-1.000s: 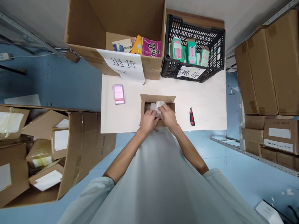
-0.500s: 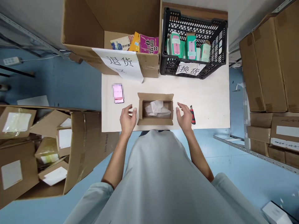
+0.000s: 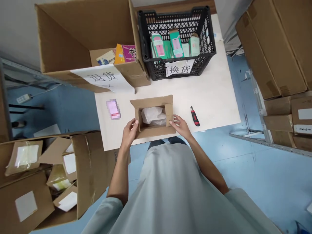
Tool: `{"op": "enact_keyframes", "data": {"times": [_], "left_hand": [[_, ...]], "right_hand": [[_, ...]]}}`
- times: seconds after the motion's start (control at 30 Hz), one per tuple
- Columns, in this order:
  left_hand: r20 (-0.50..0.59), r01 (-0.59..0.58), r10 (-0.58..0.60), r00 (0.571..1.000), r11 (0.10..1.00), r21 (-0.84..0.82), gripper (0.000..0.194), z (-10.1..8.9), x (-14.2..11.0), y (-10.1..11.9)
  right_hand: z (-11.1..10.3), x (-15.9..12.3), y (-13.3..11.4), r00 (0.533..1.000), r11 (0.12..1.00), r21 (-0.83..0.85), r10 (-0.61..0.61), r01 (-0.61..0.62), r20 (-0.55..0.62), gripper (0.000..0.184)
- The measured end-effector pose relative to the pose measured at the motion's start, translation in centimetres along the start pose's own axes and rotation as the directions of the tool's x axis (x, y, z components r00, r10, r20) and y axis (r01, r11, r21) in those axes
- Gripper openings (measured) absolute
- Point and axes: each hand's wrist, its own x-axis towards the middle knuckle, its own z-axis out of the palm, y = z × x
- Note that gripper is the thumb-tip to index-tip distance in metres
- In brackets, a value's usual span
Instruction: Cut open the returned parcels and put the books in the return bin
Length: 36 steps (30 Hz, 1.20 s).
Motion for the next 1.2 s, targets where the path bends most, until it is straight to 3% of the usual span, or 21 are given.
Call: {"op": "enact_keyframes", "data": {"times": [0.1, 0.23, 0.37, 0.47, 0.6, 0.77, 0.97, 1.07, 1.13, 1.2], "left_hand": [[0.072, -0.016, 0.020, 0.997, 0.998, -0.058, 0.083, 0.9, -1.4, 3.8], [0.209, -0.141, 0.155, 0.966, 0.987, -0.081, 0.078, 3.4, -2.9, 8.5], [0.361, -0.271, 0.292, 0.885, 0.956, -0.109, 0.077, 6.7, -3.7, 11.6], [0.491, -0.356, 0.372, 0.788, 0.925, -0.131, 0.076, 9.7, -4.6, 13.0], [0.664, -0.415, 0.411, 0.624, 0.895, -0.163, 0.075, 14.8, -6.9, 13.6], [0.807, -0.413, 0.392, 0.442, 0.887, -0.204, 0.080, 21.8, -10.9, 12.7], [0.918, -0.426, 0.295, 0.266, 0.890, -0.162, 0.075, 29.9, -14.6, 12.6], [0.958, -0.466, 0.200, 0.206, 0.881, -0.084, 0.068, 34.4, -15.4, 12.6], [0.971, -0.515, 0.121, 0.206, 0.857, 0.002, 0.063, 37.1, -15.5, 12.7], [0.972, -0.548, 0.075, 0.221, 0.834, 0.060, 0.060, 39.1, -15.4, 12.8]], "right_hand": [[-3.2, -2.5, -0.9, 0.988, 0.994, 0.035, -0.094, 0.099, -0.119, 0.077], [-7.4, -7.0, -2.2, 0.943, 0.982, 0.071, -0.147, 0.175, -0.297, 0.078], [-10.5, -12.6, -2.2, 0.877, 0.983, 0.087, -0.105, 0.164, -0.468, 0.077], [-12.1, -17.6, -0.9, 0.813, 0.984, 0.112, -0.048, 0.138, -0.580, 0.077], [-13.2, -24.6, 1.7, 0.689, 0.986, 0.163, 0.089, 0.043, -0.719, 0.078], [-13.9, -32.4, 5.4, 0.503, 0.970, 0.245, 0.216, -0.010, -0.837, 0.080], [-15.8, -37.2, 11.2, 0.350, 0.931, 0.363, 0.349, -0.025, -0.869, 0.085], [-17.4, -37.7, 14.7, 0.242, 0.903, 0.416, 0.430, -0.108, -0.870, 0.098], [-18.7, -37.7, 16.7, 0.154, 0.887, 0.428, 0.454, -0.174, -0.878, 0.105], [-20.2, -37.4, 17.9, 0.123, 0.890, 0.405, 0.435, -0.209, -0.892, 0.105]]}}
